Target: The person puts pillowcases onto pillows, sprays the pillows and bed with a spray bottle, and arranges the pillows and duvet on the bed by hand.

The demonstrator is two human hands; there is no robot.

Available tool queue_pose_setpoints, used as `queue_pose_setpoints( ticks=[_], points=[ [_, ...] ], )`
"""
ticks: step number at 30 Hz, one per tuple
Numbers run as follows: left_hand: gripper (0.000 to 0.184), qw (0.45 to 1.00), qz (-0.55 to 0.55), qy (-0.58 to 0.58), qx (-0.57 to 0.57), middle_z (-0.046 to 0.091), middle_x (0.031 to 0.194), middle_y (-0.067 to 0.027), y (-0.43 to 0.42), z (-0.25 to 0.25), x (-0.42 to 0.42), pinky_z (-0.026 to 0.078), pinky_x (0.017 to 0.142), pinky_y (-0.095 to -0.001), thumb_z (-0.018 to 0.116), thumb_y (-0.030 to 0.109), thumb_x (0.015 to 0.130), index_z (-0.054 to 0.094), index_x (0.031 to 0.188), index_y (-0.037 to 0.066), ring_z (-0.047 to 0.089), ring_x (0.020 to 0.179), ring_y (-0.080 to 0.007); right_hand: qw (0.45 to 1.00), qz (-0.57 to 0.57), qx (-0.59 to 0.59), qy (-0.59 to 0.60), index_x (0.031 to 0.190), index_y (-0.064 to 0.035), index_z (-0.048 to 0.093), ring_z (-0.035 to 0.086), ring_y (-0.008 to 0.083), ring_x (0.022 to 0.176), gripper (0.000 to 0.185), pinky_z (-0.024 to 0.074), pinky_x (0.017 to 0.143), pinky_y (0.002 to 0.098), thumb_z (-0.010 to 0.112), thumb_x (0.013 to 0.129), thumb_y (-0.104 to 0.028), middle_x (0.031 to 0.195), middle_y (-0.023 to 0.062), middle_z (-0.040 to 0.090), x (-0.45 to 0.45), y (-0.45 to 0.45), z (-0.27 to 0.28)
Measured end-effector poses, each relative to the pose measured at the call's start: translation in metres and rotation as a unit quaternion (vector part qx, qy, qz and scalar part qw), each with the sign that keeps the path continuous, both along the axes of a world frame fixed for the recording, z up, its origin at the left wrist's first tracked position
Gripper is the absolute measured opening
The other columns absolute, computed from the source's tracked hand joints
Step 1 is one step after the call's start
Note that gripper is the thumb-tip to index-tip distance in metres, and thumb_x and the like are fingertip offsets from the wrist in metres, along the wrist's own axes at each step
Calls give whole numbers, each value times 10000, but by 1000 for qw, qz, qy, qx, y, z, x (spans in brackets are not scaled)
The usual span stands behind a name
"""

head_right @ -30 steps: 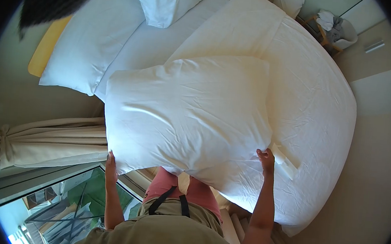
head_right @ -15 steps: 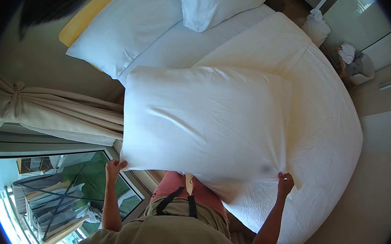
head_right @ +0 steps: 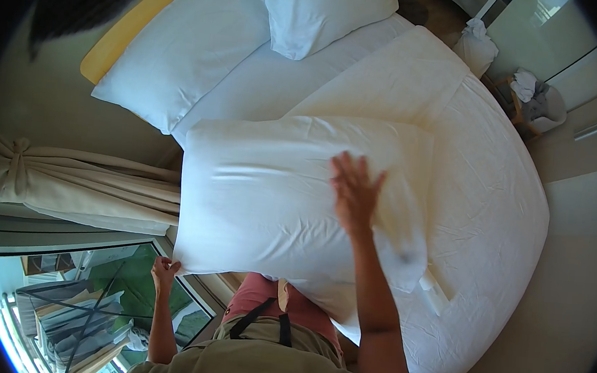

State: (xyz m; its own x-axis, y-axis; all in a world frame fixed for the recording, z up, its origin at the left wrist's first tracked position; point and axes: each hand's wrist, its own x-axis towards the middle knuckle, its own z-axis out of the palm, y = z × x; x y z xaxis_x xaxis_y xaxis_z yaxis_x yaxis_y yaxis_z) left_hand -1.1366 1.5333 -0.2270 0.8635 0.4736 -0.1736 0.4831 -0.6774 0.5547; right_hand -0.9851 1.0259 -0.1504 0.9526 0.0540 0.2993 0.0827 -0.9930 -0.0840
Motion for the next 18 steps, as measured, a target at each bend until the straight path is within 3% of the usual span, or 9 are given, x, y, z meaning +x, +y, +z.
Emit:
queue_pose_setpoints(
  ticks=[2, 4, 6, 8, 10, 13, 14, 16, 18],
  points=[
    [339, 998, -30, 41, 49, 583, 658, -77, 0, -8, 1, 446, 560, -349, 807, 139, 618, 545, 790, 10, 546, 577, -237, 971, -228, 38, 67, 1360, -310, 395, 254, 342, 1340, 431, 142, 992, 699, 249, 973, -428, 1463, 11, 304, -10, -111, -19],
    [345, 992, -81, 76, 57, 602, 707, -102, 27, -42, 23, 460, 606, -362, 796, 181, 638, 557, 823, 16, 576, 635, -276, 843, -434, 65, 311, 1317, -267, 472, 286, 370, 1322, 495, 230, 983, 667, 259, 944, -514, 1444, 102, 326, -12, -195, -37],
    [293, 976, -141, 79, 144, 619, 781, -125, 54, -77, 54, 463, 646, -372, 736, 229, 726, 568, 846, 21, 595, 701, -293, 855, -361, 342, 147, 1240, -26, 522, 490, 339, 1148, 657, 416, 887, 472, 378, 901, -571, 1223, 150, 554, -8, -285, -89],
    [232, 998, -65, -18, -2, 631, 898, -112, 32, -60, 144, 458, 721, -355, 632, 248, 839, 586, 934, 41, 601, 824, -261, 729, -408, 545, 71, 1162, -31, 582, 558, 266, 973, 666, 443, 807, 387, 434, 866, -608, 1071, 142, 612, 23, -267, -58],
    [526, 937, 62, -30, -343, 603, 1092, -91, -18, -15, 229, 416, 843, -368, 497, 467, 908, 541, 1174, 15, 539, 1036, -207, 705, -413, 573, 62, 1103, -16, 611, 556, 234, 873, 650, 448, 745, 350, 514, 835, -599, 976, 127, 622, 66, -254, -61],
    [690, 920, 152, -23, -360, 619, 1050, -119, -59, -12, 335, 434, 815, -375, 532, 577, 843, 558, 1131, -50, 570, 946, -194, 720, -441, 521, 127, 994, -10, 651, 563, 205, 807, 518, 445, 701, 346, 601, 829, -499, 906, 96, 640, 119, -247, -77],
    [690, 921, 149, -18, -358, 619, 1050, -119, -59, -22, 357, 434, 815, -375, 532, 577, 843, 558, 1131, -50, 570, 946, -194, 785, -395, 469, 85, 930, -23, 665, 570, 191, 766, 442, 444, 685, 338, 627, 821, -449, 852, 78, 646, 127, -240, -77],
    [669, 961, -46, -9, -272, 647, 906, -103, -57, -43, 388, 461, 746, -345, 555, 582, 822, 616, 1022, -53, 588, 779, -191, 868, -358, 341, -44, 844, -48, 686, 574, 167, 700, 317, 443, 662, 316, 654, 812, -361, 765, 53, 650, 143, -245, -68],
    [594, 971, -21, -29, -238, 644, 838, -90, -59, -37, 397, 465, 714, -337, 590, 534, 813, 636, 986, -33, 576, 705, -207, 861, -381, 316, -120, 856, -79, 689, 597, 180, 725, 287, 448, 684, 323, 640, 814, -359, 771, 61, 658, 149, -256, -40]
  ],
)
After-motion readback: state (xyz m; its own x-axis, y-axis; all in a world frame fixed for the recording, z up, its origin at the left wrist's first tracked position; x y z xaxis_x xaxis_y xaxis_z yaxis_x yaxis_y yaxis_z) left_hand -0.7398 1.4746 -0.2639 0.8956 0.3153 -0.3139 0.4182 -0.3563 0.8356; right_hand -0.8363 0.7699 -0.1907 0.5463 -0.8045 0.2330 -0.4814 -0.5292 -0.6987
